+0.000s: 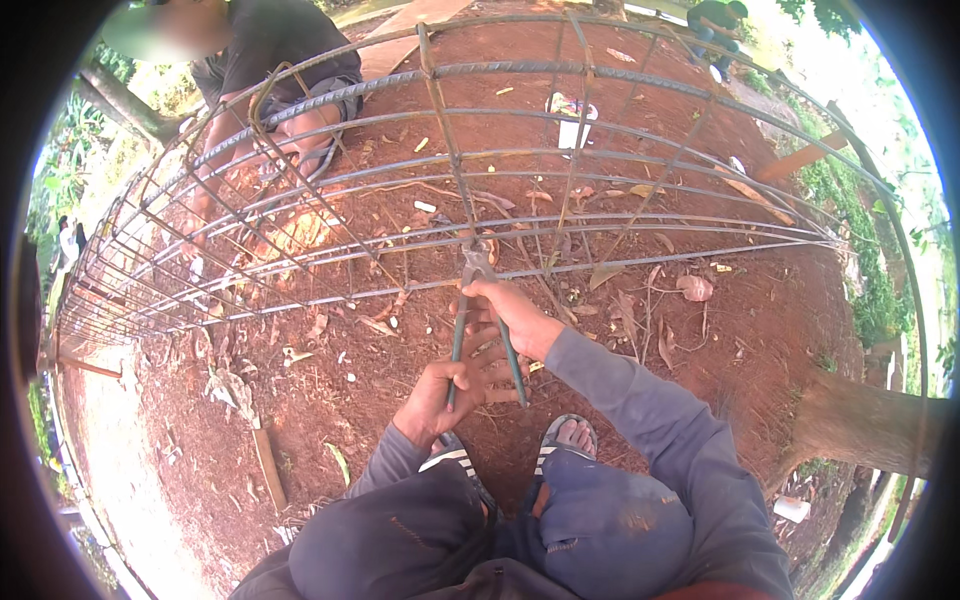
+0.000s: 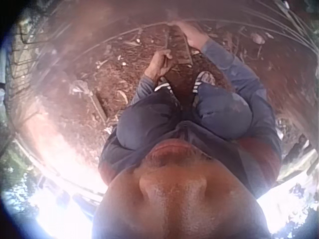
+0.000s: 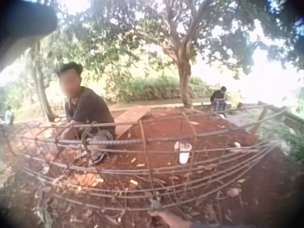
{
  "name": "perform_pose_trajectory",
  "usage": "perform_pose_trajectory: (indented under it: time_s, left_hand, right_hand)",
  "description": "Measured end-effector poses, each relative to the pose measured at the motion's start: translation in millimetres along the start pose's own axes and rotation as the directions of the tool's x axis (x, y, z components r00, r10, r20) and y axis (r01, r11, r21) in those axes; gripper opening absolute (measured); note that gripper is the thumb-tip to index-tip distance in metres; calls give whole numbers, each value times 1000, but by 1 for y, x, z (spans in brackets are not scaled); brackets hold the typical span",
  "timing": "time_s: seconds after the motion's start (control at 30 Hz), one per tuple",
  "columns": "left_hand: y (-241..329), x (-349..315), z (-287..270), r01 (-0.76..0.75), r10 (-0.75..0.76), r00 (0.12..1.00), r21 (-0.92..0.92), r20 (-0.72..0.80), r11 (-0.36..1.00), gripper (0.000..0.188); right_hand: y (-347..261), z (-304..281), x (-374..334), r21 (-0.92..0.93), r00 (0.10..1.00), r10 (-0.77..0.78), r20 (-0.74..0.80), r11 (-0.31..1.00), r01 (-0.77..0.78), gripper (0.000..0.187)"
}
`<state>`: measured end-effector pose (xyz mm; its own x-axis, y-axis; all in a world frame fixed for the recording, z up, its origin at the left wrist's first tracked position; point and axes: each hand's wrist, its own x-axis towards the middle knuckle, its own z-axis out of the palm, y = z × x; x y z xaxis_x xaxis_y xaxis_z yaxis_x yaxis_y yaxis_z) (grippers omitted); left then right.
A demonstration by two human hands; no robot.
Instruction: The person is assembling a wire mesh structure by hand. They bend and twist wire ties to secure the intersections of the metal grid, then use pliers to tighten the connections. The work is performed on a dirt ground in an outdoor area.
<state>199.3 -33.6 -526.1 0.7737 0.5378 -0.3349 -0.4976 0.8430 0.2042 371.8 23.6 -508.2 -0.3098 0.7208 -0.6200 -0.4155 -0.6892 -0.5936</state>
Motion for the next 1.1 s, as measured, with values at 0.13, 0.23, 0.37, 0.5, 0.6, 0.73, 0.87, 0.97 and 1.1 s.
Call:
perform_pose_trajectory:
  time_s: [0.13,0.23,0.37,0.5,0.6,0.73,0.87,0.97,1.1]
  left_hand:
    - [3,-1,10,35,-35,999,34,3,999,86]
    - [4,-1,26,60,-61,998,91,6,994,89]
    - [0,2,35,66,-65,998,123,-14,990,90]
    - [-9,6,7,51,-52,999,62,7,997,67]
    - [-11,8,-12,46,-28,993,149,-119,988,39]
    - [-26,20,-13,170,494,786,899,-371,404,33]
    - [-37,30,-15,289,713,688,952,-135,-98,56]
    - [-37,19,-21,386,797,596,905,-95,-181,62]
    - [-25,1,22,454,574,737,890,-357,-30,62]
  right_hand:
    - [-2,-7,-2,57,999,-29,39,998,26,27]
    - [-1,-15,-2,90,995,-37,88,995,29,29]
    - [-3,-17,-7,101,985,-50,167,994,33,31]
    - [0,-11,-5,79,985,-32,171,997,19,33]
    - [8,-2,2,-50,995,-91,47,994,93,41]
    - [44,16,15,-315,925,-325,-199,915,254,47]
    - [70,19,61,-320,790,-456,-410,883,344,48]
    - [61,35,61,-33,878,-289,-382,954,299,36]
    - [48,9,47,188,984,-150,-95,968,166,28]
